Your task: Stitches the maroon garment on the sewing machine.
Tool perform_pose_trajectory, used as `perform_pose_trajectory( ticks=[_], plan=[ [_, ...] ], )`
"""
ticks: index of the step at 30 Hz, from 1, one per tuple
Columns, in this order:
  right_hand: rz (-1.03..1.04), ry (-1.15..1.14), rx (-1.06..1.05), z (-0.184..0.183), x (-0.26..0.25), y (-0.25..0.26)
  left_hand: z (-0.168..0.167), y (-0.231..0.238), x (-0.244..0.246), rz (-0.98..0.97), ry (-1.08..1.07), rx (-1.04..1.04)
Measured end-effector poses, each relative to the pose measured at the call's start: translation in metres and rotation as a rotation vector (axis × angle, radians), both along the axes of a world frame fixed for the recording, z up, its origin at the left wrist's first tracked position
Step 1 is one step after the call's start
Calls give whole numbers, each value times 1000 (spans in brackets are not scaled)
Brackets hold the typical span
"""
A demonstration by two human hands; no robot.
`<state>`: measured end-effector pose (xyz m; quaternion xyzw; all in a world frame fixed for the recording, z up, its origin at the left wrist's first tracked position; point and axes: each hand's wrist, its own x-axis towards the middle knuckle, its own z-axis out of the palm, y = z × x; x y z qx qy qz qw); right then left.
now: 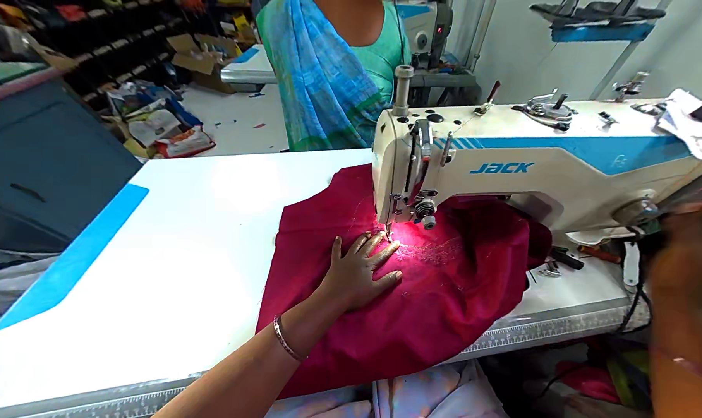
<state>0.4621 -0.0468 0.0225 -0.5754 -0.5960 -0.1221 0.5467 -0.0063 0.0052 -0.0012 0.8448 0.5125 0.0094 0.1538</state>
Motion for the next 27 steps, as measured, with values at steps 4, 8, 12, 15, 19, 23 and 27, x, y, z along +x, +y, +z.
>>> perform_pose_trajectory(
  ticks=[4, 8, 12, 15, 19, 23, 27],
  plan=[
    [165, -250, -519, 15, -138, -14, 6, 3, -2, -23, 12, -17],
    [11, 17, -803, 29, -176, 16, 22, -16, 28, 108, 36, -36],
    [-114, 8, -1079, 46, -199, 40, 17, -45, 64, 288, 6, -112],
    [-80, -106, -1035, 45, -207, 47, 7, -49, 68, 312, 48, -68],
    [67, -120, -652, 45, -215, 32, 8, -48, 58, 275, 35, -70],
    [232, -197, -258, 23, -228, 5, 7, -45, 48, 219, 26, -53],
    [155, -188, -211, 14, -250, -50, 6, -38, 33, 142, 40, -41]
  ],
)
